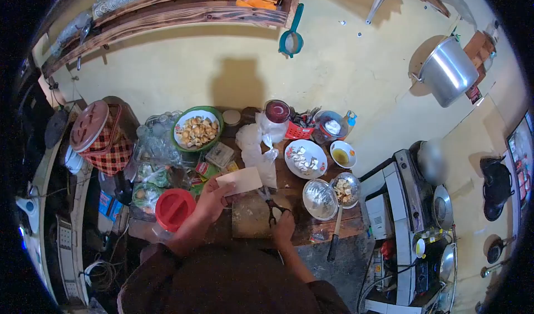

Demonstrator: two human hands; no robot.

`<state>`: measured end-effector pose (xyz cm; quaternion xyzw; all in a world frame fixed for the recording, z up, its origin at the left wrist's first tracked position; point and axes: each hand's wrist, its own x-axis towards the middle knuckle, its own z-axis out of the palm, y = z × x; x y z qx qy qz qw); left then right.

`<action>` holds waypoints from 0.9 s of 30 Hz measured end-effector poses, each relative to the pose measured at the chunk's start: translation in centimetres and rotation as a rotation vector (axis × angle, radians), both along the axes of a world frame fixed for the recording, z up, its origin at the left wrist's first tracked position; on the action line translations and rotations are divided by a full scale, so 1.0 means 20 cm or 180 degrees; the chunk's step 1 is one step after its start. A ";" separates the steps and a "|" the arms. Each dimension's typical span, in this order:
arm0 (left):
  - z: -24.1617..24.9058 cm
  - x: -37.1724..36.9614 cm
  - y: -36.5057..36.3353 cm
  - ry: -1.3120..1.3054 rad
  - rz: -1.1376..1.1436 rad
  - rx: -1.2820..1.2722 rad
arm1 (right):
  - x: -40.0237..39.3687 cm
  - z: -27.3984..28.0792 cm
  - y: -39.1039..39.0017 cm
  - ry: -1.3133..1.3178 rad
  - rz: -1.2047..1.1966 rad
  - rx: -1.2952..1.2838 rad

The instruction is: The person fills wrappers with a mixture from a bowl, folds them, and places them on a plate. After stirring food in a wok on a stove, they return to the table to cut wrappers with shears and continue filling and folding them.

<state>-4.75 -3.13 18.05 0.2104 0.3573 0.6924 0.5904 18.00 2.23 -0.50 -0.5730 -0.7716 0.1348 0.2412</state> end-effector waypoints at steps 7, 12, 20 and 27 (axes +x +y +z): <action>-0.10 0.03 0.07 0.0292 -0.0536 -0.0191 | -0.07 0.58 -0.05 0.5377 0.0215 -0.3467; -0.19 0.11 0.10 0.0661 -0.1205 -0.0486 | -0.11 0.71 -0.03 0.4754 0.0048 -0.2701; -0.36 0.18 0.11 0.0717 -0.1245 -0.0752 | -0.06 0.48 0.03 0.3088 -0.0104 -0.1073; -0.57 0.17 0.12 0.1522 -0.1043 -0.0855 | -0.10 0.37 0.06 0.2097 -0.0270 -0.0392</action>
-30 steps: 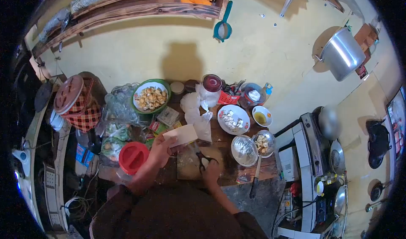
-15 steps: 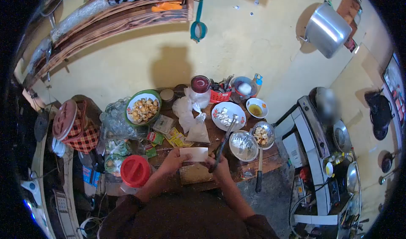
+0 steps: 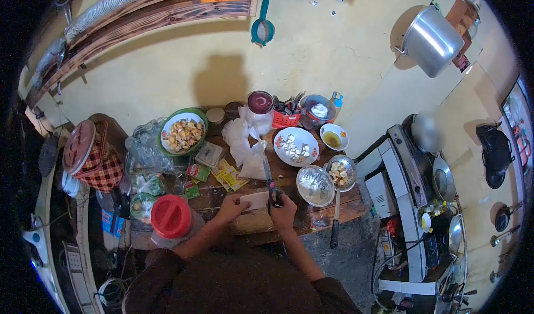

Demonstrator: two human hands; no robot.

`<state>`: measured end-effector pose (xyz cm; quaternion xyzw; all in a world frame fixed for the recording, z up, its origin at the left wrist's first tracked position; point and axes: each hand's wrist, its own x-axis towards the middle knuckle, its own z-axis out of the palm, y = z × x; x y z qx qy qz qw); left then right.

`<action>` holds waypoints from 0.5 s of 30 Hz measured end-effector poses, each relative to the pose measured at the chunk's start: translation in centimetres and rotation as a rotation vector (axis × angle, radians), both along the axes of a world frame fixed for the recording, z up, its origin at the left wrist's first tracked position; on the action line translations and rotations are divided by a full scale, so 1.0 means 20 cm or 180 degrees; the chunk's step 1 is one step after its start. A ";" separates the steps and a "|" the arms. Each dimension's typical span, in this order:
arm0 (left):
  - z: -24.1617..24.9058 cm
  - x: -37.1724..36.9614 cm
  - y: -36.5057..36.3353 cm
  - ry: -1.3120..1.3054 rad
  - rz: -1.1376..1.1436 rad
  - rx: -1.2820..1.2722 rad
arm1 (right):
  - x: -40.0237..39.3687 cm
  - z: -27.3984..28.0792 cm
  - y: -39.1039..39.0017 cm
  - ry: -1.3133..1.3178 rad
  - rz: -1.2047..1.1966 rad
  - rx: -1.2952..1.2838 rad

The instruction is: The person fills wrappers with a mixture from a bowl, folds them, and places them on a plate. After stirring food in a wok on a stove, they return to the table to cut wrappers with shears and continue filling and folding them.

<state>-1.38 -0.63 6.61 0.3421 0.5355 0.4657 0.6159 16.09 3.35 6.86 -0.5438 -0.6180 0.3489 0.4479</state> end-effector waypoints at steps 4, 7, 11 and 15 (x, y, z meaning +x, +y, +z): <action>-0.15 -0.01 -0.02 0.0095 0.0177 -0.0433 | 0.01 -0.16 0.03 -0.0693 -0.0005 0.0004; -0.17 0.02 -0.02 0.0529 0.0070 -0.0940 | 0.06 -0.22 -0.02 -0.0855 0.0026 -0.0361; -0.52 0.02 -0.03 0.0073 0.0429 -0.1194 | 0.26 -0.22 -0.09 -0.0795 0.0801 -0.2510; -0.51 0.02 -0.03 -0.0267 0.0595 -0.1318 | 0.42 -0.07 -0.29 0.0206 0.1502 -0.3844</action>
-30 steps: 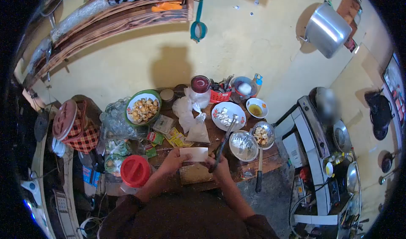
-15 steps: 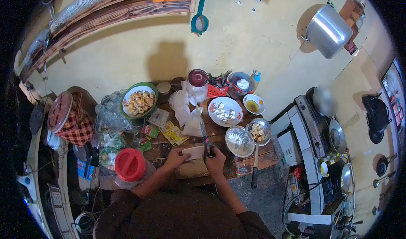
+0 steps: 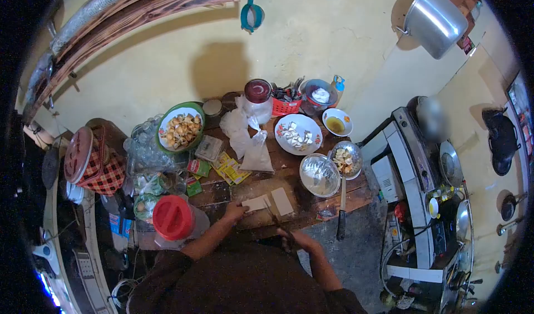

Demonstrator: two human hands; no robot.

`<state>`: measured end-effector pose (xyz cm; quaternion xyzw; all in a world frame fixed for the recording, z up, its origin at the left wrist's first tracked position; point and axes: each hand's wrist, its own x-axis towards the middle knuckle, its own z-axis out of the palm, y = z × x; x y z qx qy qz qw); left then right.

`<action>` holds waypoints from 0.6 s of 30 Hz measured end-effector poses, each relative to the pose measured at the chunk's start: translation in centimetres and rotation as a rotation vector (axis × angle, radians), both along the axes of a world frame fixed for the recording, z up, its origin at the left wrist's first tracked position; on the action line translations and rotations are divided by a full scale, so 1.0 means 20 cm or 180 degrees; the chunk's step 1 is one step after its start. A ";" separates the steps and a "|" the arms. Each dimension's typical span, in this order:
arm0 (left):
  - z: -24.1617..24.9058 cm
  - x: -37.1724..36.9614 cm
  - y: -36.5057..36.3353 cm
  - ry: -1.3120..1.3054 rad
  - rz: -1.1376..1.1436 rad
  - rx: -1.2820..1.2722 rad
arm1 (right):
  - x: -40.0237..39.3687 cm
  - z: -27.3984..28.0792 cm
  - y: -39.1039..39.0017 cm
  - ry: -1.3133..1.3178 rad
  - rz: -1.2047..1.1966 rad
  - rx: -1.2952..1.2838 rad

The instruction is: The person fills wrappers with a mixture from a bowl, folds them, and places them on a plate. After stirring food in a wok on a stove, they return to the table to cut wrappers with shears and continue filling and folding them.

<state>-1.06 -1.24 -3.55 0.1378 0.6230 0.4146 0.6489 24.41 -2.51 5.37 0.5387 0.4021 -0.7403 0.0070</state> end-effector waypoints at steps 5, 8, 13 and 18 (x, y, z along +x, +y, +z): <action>-0.07 0.01 -0.01 -0.0641 0.0364 0.0026 | 0.04 -0.20 -0.13 0.0191 0.0078 -0.0480; -0.11 0.01 -0.01 -0.0445 0.0243 0.0002 | -0.03 -0.29 -0.14 0.0272 -0.0029 -0.0523; -0.07 0.00 -0.01 -0.0402 0.0171 0.0141 | -0.19 -0.12 -0.11 0.0342 -0.0607 -0.0466; -0.06 -0.01 -0.02 -0.0420 0.0138 0.0269 | -0.20 -0.28 -0.10 0.0068 -0.0599 -0.0323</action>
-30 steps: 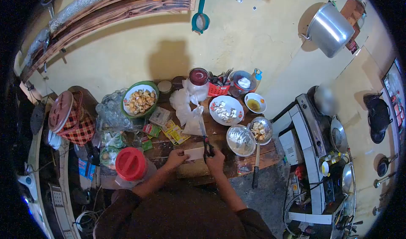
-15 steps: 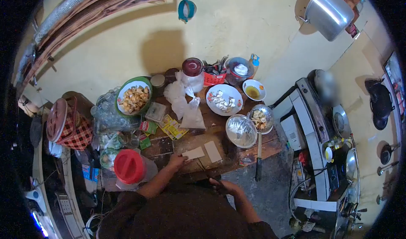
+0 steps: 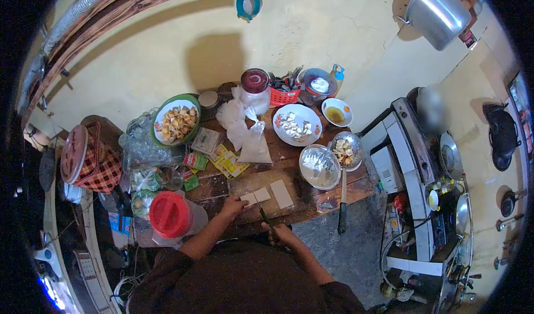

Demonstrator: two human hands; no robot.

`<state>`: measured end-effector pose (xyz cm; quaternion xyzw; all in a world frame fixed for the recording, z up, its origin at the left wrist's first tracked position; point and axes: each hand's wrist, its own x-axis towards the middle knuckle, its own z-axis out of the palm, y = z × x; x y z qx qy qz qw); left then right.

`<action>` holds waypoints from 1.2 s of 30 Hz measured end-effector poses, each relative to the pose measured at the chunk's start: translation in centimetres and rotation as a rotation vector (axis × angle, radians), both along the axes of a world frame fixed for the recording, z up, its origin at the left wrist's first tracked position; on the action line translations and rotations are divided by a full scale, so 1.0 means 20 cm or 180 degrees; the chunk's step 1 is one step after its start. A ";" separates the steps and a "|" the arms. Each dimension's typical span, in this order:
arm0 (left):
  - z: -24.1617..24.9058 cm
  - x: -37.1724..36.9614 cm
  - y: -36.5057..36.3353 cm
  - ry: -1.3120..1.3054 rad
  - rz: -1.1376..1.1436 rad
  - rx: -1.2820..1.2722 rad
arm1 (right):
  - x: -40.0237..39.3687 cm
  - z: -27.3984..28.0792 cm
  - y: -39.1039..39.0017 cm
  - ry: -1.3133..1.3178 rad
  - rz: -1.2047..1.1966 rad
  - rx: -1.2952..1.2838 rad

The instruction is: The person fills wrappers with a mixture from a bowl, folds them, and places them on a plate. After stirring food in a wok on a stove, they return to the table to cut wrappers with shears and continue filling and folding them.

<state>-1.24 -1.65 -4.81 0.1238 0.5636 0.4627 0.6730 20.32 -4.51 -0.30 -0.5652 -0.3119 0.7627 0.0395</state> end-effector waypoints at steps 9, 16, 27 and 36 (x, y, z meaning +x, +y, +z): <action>0.09 -0.02 -0.01 0.0054 -0.0150 -0.0150 | -0.02 0.02 0.02 -0.0185 0.0162 0.0271; 0.01 -0.02 0.01 0.0000 -0.0175 -0.0313 | -0.04 0.08 0.03 -0.0225 0.0301 0.0305; -0.01 -0.03 0.00 0.0078 -0.0143 -0.0148 | -0.02 -0.01 0.01 -0.0262 0.0369 0.0502; -0.05 -0.03 0.00 -0.0162 -0.0069 -0.0117 | -0.04 0.04 0.00 -0.0562 0.0563 0.0597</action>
